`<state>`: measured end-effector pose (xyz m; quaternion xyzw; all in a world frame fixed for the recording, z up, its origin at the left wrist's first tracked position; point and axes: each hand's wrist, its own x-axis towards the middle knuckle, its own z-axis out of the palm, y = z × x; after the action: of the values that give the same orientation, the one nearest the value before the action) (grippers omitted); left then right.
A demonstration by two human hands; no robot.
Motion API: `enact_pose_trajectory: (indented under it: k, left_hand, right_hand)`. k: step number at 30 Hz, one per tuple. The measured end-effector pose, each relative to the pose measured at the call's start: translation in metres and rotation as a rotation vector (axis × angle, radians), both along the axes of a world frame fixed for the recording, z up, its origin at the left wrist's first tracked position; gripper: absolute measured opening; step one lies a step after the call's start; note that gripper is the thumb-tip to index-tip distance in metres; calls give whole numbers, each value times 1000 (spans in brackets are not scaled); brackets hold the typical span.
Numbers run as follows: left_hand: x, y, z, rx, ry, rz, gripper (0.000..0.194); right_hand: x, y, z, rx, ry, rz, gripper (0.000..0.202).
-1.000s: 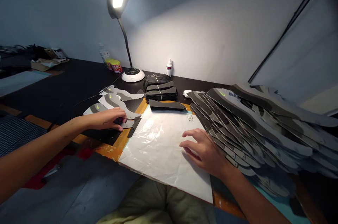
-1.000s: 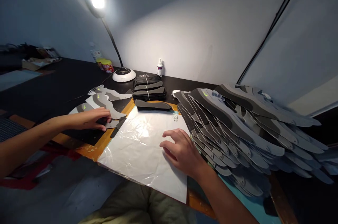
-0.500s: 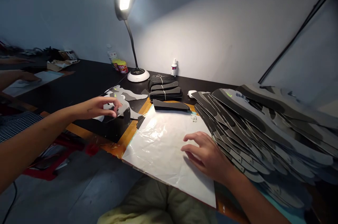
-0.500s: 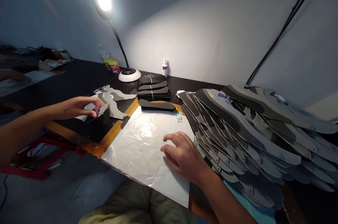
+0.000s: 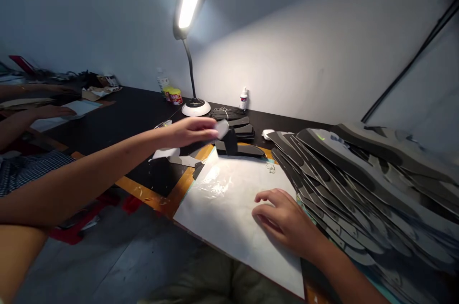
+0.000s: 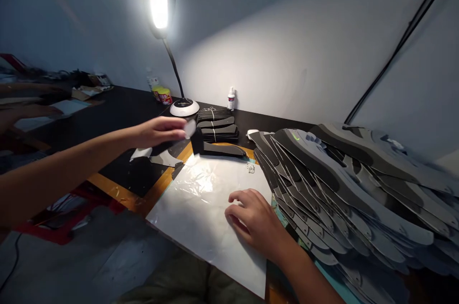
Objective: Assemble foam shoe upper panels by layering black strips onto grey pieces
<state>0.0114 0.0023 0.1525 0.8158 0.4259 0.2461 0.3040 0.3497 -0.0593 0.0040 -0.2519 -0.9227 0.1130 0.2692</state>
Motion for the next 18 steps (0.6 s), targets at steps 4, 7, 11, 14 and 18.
enact_pose_trajectory:
  k: [4, 7, 11, 14, 18]
  left_hand:
    - [61, 0, -24, -39, 327, -251, 45]
    - [97, -6, -56, -6, 435, -317, 37]
    - [126, -12, -91, 29, 516, -373, 27]
    - [129, -10, -102, 59, 549, -373, 32]
    - [116, -4, -101, 82, 559, -385, 34]
  right_hand:
    - [0, 1, -6, -178, 193, -147, 27]
    - [2, 3, -10, -436, 374, -281, 54]
    - [3, 10, -8, -569, 345, -273, 31]
    - [3, 15, -6, -574, 325, -296, 27]
    - [7, 18, -8, -649, 301, -284, 30]
